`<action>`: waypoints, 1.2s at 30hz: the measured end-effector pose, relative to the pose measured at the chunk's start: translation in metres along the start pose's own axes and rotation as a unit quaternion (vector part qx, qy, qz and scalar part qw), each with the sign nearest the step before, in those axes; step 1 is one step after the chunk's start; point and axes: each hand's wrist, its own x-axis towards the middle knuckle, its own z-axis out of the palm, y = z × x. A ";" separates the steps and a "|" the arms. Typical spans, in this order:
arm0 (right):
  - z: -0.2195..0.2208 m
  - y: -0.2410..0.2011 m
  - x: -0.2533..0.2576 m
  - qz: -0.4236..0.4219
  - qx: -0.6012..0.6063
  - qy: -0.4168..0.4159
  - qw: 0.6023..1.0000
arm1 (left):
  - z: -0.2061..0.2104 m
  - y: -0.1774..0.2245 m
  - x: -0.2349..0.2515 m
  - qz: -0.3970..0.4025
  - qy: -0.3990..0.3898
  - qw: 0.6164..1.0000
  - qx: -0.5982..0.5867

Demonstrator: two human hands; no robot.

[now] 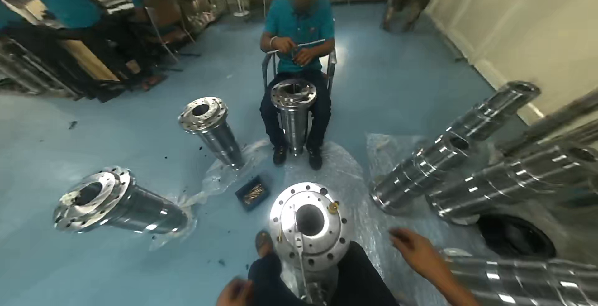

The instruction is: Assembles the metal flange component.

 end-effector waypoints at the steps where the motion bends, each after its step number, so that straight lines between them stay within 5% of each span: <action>1: 0.009 -0.038 0.013 -0.034 0.005 -0.013 0.999 | 0.023 0.027 0.006 0.027 -0.021 0.999 -0.012; 6: 0.098 -0.158 0.055 -0.265 -0.074 -0.123 0.953 | 0.133 0.080 0.010 -0.035 -0.138 0.989 -0.022; 9: 0.138 -0.179 0.076 -0.345 -0.134 -0.141 0.918 | 0.137 0.074 0.009 -0.022 -0.112 0.990 -0.078; 13: 0.146 -0.162 0.078 -0.276 -0.199 -0.124 0.932 | 0.108 0.038 0.017 0.041 0.012 0.973 -0.227; 18: 0.124 -0.153 0.004 -0.114 -0.211 -0.209 0.948 | 0.089 0.013 0.038 0.001 0.157 0.890 -0.428; 22: 0.157 -0.166 -0.042 -0.171 -0.185 -0.285 0.925 | 0.099 0.008 0.047 -0.023 0.162 0.911 -0.380; 26: 0.190 -0.200 -0.004 -0.306 -0.188 -0.176 0.917 | 0.101 0.008 0.042 -0.007 0.165 0.923 -0.348; 32: 0.131 -0.231 0.030 -0.082 -0.252 -0.200 0.943 | 0.091 0.002 0.037 -0.023 0.182 0.906 -0.381; 36: 0.120 -0.220 0.007 -0.095 -0.304 -0.294 0.901 | 0.094 -0.001 0.045 -0.036 0.161 0.910 -0.380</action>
